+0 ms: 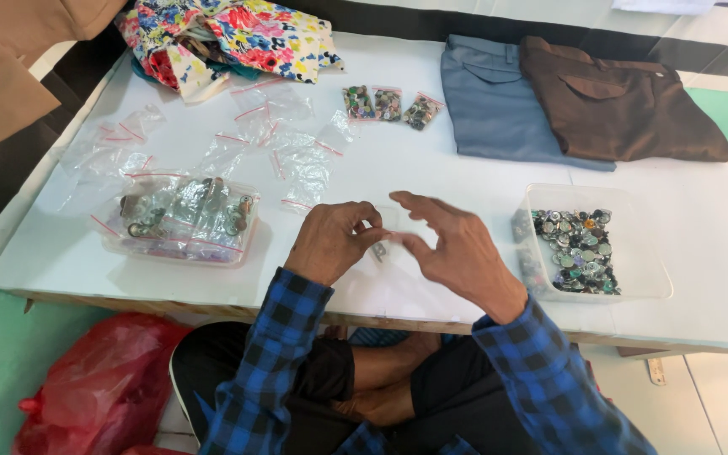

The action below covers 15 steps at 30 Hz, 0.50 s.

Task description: Sorting and placing small decorative buttons into plastic bags

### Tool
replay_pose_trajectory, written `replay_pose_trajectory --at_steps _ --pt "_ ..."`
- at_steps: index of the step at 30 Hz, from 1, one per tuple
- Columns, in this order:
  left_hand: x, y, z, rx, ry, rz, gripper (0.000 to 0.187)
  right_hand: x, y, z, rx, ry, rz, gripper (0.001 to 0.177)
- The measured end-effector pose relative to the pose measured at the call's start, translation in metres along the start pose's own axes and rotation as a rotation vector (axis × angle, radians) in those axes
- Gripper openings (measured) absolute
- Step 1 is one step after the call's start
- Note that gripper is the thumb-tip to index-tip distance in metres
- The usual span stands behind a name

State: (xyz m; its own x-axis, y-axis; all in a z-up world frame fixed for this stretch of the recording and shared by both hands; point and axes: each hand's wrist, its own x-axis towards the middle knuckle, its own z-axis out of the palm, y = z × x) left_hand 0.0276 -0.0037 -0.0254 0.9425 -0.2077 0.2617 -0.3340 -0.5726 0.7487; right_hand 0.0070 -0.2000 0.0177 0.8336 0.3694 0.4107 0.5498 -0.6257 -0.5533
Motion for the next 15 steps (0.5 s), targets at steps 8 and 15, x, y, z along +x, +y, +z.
replay_pose_trajectory --at_steps 8,15 --pt "0.000 0.009 0.014 -0.048 0.143 -0.042 0.047 -0.011 0.030 0.030 0.431 0.024 0.263 0.061" --pt "0.032 -0.056 0.071 -0.719 0.231 -0.136 0.018 0.002 0.065 0.039 0.856 -0.028 0.273 0.045"
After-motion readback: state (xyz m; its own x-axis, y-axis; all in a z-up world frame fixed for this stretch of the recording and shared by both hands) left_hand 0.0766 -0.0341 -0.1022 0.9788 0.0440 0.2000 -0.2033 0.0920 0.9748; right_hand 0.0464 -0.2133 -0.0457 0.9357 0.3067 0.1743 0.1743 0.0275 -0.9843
